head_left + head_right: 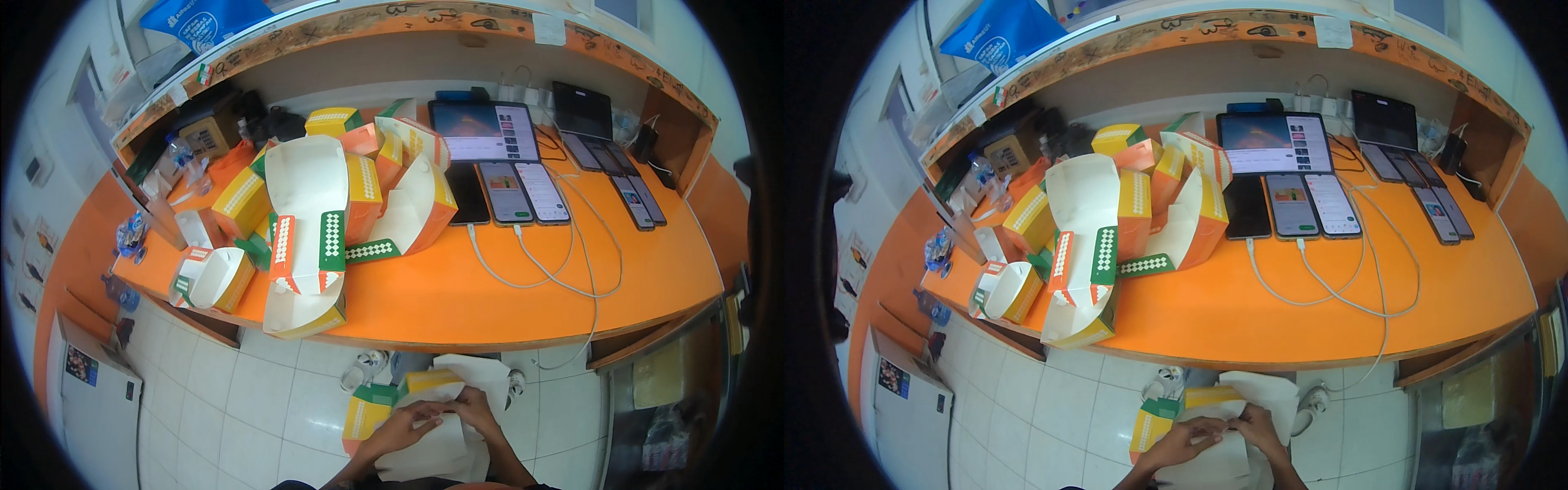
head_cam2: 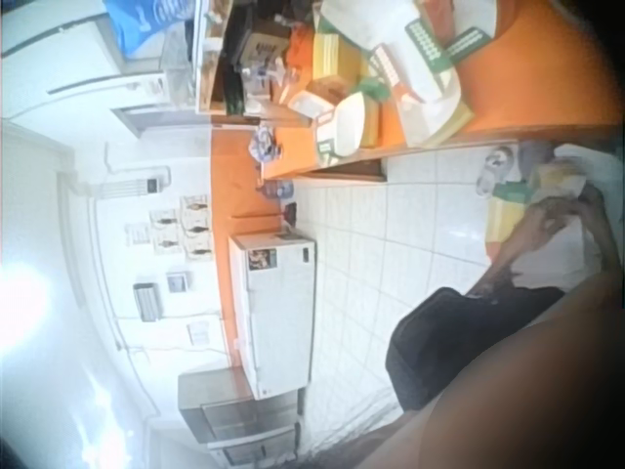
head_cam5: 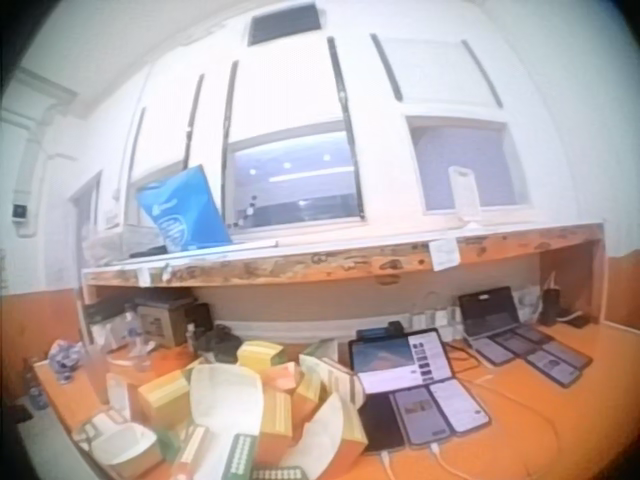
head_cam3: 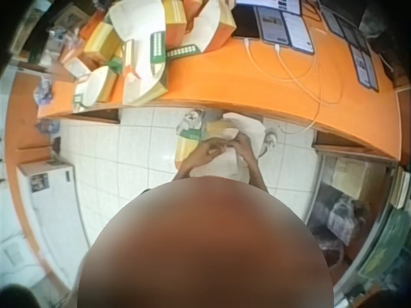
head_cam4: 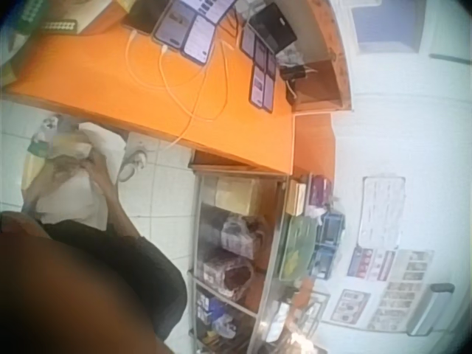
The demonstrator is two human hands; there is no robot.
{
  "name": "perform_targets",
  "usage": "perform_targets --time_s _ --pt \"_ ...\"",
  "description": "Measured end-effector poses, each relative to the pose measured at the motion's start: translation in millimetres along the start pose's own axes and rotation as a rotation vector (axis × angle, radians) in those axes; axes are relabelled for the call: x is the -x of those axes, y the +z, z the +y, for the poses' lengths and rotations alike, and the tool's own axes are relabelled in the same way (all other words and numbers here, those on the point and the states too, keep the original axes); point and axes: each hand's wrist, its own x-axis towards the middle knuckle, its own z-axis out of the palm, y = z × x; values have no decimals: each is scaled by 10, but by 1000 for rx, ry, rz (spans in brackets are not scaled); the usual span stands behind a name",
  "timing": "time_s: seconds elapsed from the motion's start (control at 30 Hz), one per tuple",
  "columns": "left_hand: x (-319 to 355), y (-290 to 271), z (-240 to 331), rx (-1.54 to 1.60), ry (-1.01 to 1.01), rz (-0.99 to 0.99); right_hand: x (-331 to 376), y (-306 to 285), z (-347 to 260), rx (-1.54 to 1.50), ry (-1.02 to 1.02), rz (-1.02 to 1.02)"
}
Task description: The person assembles flat-packed paper food containers by folding and interlocking the flaps. They handle multiple units one at a time, folding the sides and locking the tabs to form rectangular boxes, then placing the finished units on the counter.
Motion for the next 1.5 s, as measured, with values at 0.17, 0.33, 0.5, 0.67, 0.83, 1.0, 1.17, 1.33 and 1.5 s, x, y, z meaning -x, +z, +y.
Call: perform_targets --time_s 0.17,0.33,0.5,0.67,0.83,1.0,1.17,1.33,1.5 --pt "134 -162 237 -173 135 246 -115 -150 197 -195 11 178" --pt "118 -185 139 88 -4 527 -174 -256 242 -362 -77 198" --pt "170 3 -208 228 -374 108 -113 -66 61 -151 -154 280" --pt "158 -225 -459 320 -396 349 7 105 -209 -74 -425 497" --pt "176 -411 -389 428 -481 625 386 288 -453 -181 -457 -320" --pt "185 -409 -423 120 -427 575 464 589 -415 -33 -323 -584" --pt "240 -516 -503 299 -419 518 318 699 -135 -274 -380 -523" --pt "269 -521 -391 248 -437 422 249 736 -19 -405 -260 -593" --pt "205 -503 -331 313 -442 482 256 715 -78 -467 -169 -660"
